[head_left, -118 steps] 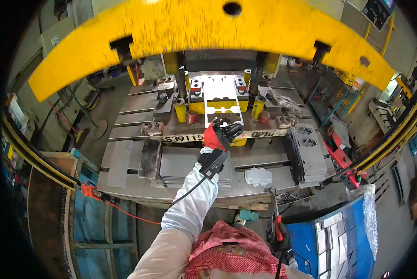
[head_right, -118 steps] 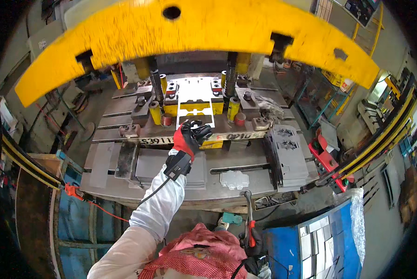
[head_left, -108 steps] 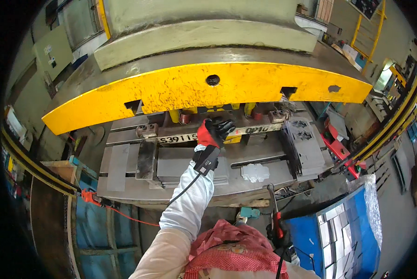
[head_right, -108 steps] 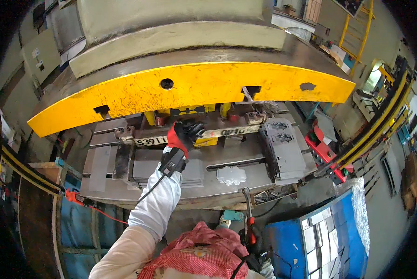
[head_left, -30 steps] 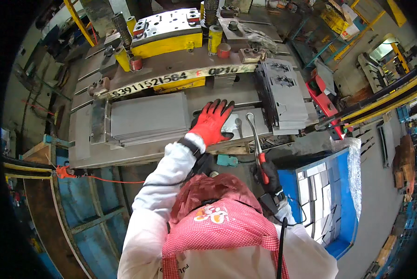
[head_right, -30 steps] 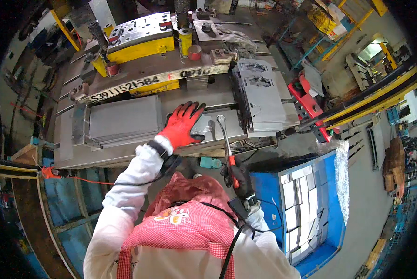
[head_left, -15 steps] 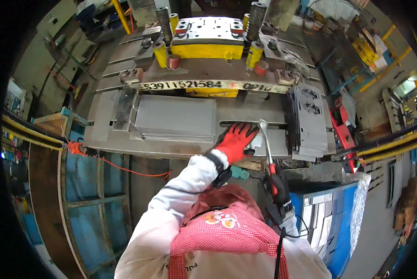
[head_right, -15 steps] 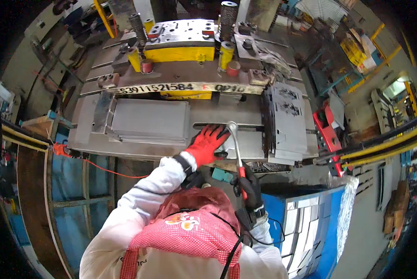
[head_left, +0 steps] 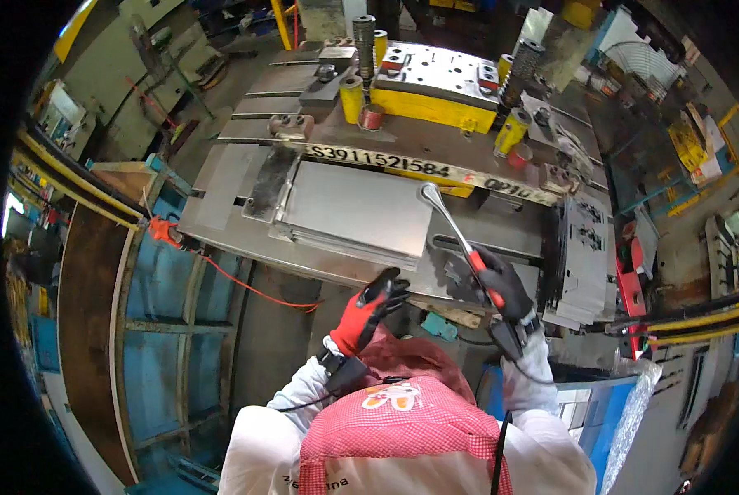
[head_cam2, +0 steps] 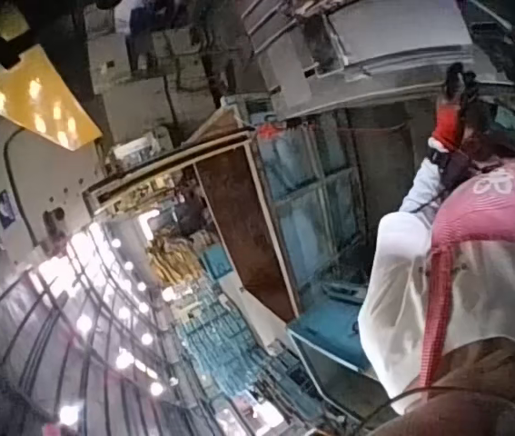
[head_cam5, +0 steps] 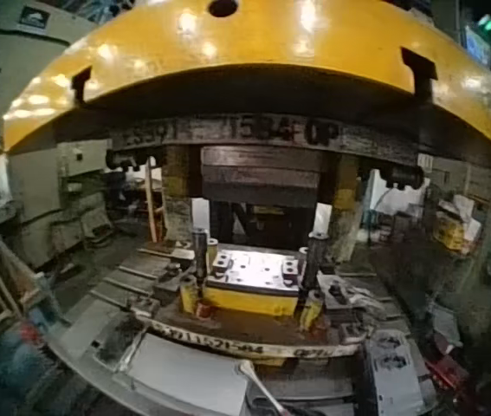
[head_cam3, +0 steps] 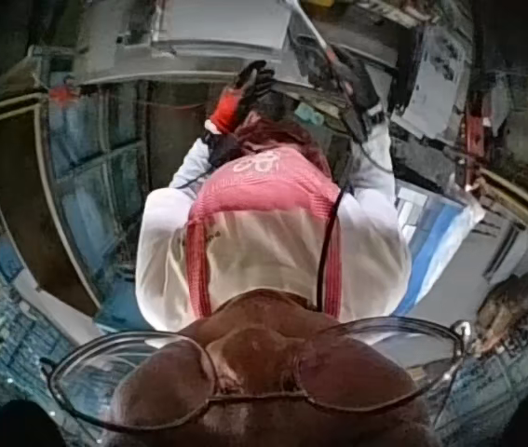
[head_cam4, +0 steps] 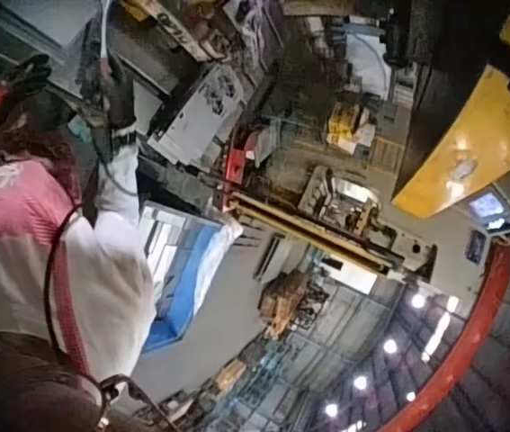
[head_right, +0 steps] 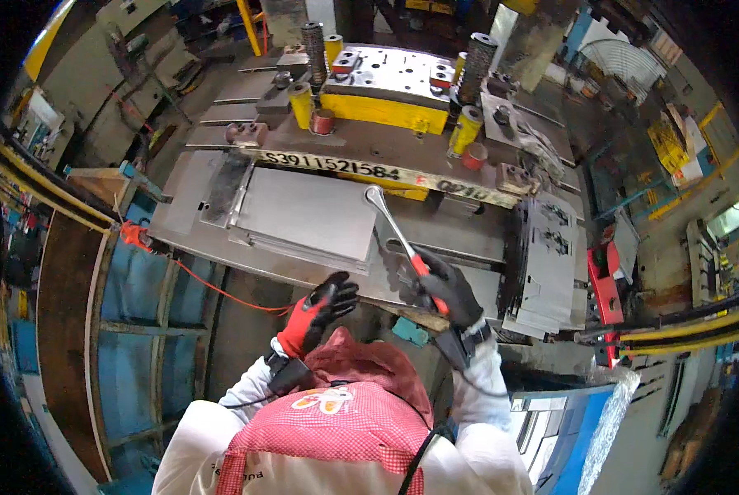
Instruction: Operating a metal press machine to stamp metal sheets.
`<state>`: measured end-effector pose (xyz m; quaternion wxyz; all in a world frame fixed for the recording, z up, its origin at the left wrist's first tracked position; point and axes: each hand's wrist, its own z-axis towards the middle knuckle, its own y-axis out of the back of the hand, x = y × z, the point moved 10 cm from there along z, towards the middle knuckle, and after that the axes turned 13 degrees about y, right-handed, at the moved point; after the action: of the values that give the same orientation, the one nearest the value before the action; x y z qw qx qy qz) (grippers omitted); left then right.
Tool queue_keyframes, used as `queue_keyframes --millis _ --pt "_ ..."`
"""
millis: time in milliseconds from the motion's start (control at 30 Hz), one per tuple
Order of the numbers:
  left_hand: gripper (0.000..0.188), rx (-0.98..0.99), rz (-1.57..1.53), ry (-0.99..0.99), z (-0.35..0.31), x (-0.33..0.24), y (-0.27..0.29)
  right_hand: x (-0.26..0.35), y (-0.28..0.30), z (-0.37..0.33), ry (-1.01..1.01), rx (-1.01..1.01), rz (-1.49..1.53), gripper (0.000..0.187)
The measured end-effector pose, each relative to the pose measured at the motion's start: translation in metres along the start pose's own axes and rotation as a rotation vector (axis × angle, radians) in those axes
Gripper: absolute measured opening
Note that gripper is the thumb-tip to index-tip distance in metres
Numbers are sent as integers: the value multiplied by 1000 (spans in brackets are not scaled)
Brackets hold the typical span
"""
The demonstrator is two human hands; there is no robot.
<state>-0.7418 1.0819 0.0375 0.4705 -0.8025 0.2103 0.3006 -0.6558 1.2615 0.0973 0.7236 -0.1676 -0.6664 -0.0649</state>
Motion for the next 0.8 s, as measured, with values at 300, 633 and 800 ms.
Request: queue_keyframes --millis 300,633,800 --pt "24 -245 -254 -169 -4 -25 25 -1 -37 -106 -292 -31 92 66" --pt "27 73 443 -190 69 -160 -47 34 -30 -105 -52 -168 154 67" --pt "26 358 909 -922 131 -236 -72 82 -9 -41 88 -270 34 58"
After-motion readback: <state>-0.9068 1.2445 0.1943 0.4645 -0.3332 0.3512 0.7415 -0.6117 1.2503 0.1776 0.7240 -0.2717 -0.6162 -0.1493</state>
